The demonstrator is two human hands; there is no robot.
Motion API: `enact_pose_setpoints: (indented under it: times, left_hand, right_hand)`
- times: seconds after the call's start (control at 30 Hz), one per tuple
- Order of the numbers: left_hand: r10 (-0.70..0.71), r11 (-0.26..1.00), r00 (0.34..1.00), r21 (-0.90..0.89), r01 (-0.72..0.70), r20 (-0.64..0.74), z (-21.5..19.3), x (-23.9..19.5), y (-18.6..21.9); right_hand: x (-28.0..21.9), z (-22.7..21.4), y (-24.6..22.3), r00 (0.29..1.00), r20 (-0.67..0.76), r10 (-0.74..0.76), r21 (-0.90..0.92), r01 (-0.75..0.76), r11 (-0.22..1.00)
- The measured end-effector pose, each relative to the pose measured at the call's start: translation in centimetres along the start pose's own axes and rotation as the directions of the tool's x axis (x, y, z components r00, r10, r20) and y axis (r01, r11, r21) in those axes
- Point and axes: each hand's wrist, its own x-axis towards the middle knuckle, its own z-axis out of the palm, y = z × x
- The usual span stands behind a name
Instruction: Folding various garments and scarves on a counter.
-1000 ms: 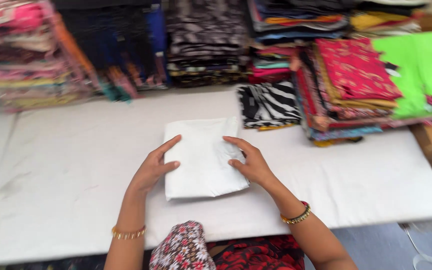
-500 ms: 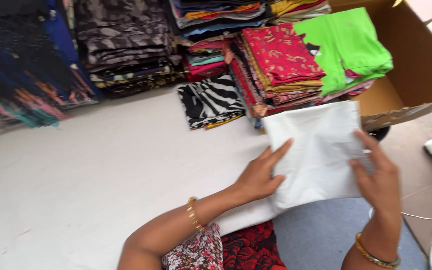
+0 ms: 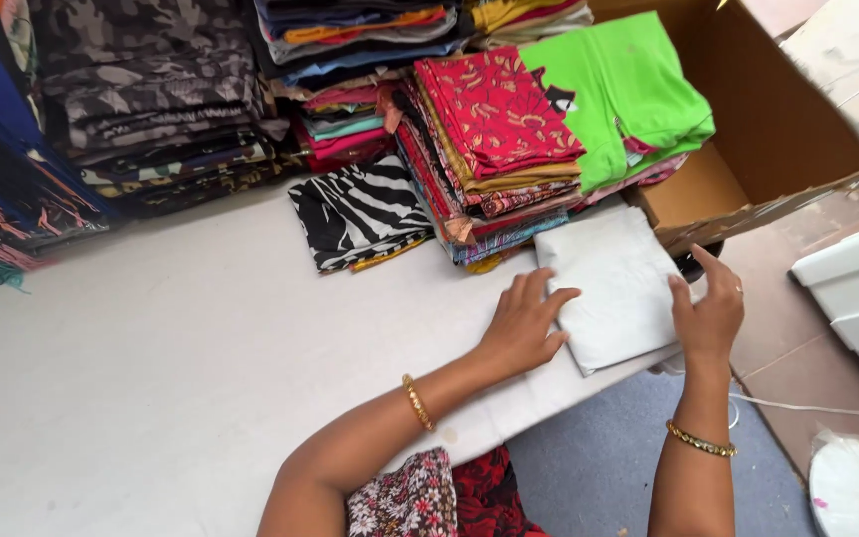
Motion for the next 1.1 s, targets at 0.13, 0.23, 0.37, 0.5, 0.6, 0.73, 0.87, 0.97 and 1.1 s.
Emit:
enact_pose_setpoints:
  times: [0.13,0.23,0.37,0.5,0.6,0.73,0.87,0.97,1.1]
  left_hand:
    - [0.336,0.872,0.940,0.358,-0.333,0.056,1.1,3.5,-0.9]
    - [0.416,0.730,0.894,0.526,-0.436,0.164,1.6,5.9,-1.5]
    - [0.187,0.823,0.956,0.495,-0.278,0.227,1.7,6.4,-3.0]
    - [0.135,0.780,0.964,0.575,-0.246,0.228,1.5,5.5,-2.5]
    - [0.126,0.805,0.975,0.556,-0.207,0.181,1.2,5.6,-2.6]
    - [0.117,0.799,0.973,0.563,-0.213,0.201,0.8,4.0,-3.3]
    - [0.094,0.785,0.934,0.551,-0.283,0.346,-2.9,-2.1,-3.6]
    - [0.039,0.799,0.887,0.519,-0.305,0.460,-8.0,-10.1,-4.7]
    - [-0.159,0.844,0.887,0.527,-0.105,0.433,-18.3,-21.8,-4.9]
  right_hand:
    - [0.6,2.9,-1.5,0.970,0.110,-0.215,-0.025,0.219,0.975]
    - [0.5,5.6,-0.8,0.932,0.286,-0.220,-0.120,0.263,0.957]
    - [0.3,6.8,0.2,0.906,0.403,-0.129,-0.172,0.214,0.962]
    - [0.0,6.8,0.0,0.903,0.410,-0.131,-0.170,0.216,0.961]
    - [0.4,7.2,0.2,0.906,0.404,-0.126,-0.181,0.214,0.960]
    - [0.5,7.9,1.3,0.914,0.387,-0.122,-0.186,0.207,0.960]
    - [0.8,8.3,2.4,0.926,0.330,-0.180,-0.150,0.240,0.959]
    - [0.6,7.7,2.0,0.935,0.264,-0.239,-0.109,0.275,0.955]
    - [-0.1,7.0,1.0,0.929,0.132,-0.345,0.003,0.347,0.938]
